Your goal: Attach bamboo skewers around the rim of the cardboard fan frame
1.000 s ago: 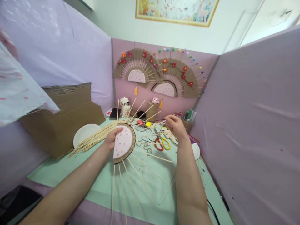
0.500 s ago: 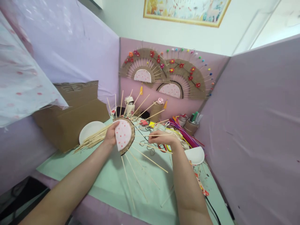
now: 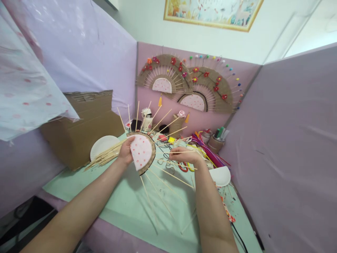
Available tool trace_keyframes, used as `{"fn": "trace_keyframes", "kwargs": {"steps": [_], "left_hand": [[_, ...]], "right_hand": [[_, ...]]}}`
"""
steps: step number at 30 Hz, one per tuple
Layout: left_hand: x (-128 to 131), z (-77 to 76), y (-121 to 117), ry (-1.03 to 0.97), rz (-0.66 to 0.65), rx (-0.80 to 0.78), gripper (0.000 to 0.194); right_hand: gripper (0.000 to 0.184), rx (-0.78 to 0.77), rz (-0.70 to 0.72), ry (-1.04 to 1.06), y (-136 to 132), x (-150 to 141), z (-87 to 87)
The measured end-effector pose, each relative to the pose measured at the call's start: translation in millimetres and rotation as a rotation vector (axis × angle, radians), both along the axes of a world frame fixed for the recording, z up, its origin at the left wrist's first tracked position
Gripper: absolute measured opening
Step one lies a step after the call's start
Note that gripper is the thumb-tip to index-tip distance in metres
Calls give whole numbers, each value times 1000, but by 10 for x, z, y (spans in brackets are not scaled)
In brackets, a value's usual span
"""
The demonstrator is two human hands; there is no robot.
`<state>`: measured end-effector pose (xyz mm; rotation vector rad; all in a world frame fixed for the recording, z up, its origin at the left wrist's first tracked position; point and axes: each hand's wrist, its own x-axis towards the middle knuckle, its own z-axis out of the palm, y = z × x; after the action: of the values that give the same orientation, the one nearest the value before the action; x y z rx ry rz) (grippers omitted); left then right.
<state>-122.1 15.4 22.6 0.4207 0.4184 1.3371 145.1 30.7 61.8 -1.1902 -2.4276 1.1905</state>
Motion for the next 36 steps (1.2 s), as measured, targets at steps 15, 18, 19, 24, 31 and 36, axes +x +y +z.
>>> {"fn": "trace_keyframes", "kwargs": {"steps": [15, 18, 19, 24, 31, 36], "left_hand": [[3, 47, -58, 37, 9, -22, 28], [7, 42, -54, 42, -6, -33, 30], [10, 42, -55, 46, -9, -39, 29], [35, 38, -65, 67, -34, -61, 27], [55, 17, -54, 53, -59, -64, 28], [77, 71, -90, 83, -29, -78, 27]], "right_hand": [[35, -131, -106, 292, 15, 340, 52], [33, -113, -195, 393, 38, 406, 45], [33, -107, -233, 452, 50, 424, 43], [31, -59, -406, 768, 82, 444, 89], [27, 59, -437, 961, -18, 378, 244], [25, 139, -461, 962, -105, 362, 306]]}}
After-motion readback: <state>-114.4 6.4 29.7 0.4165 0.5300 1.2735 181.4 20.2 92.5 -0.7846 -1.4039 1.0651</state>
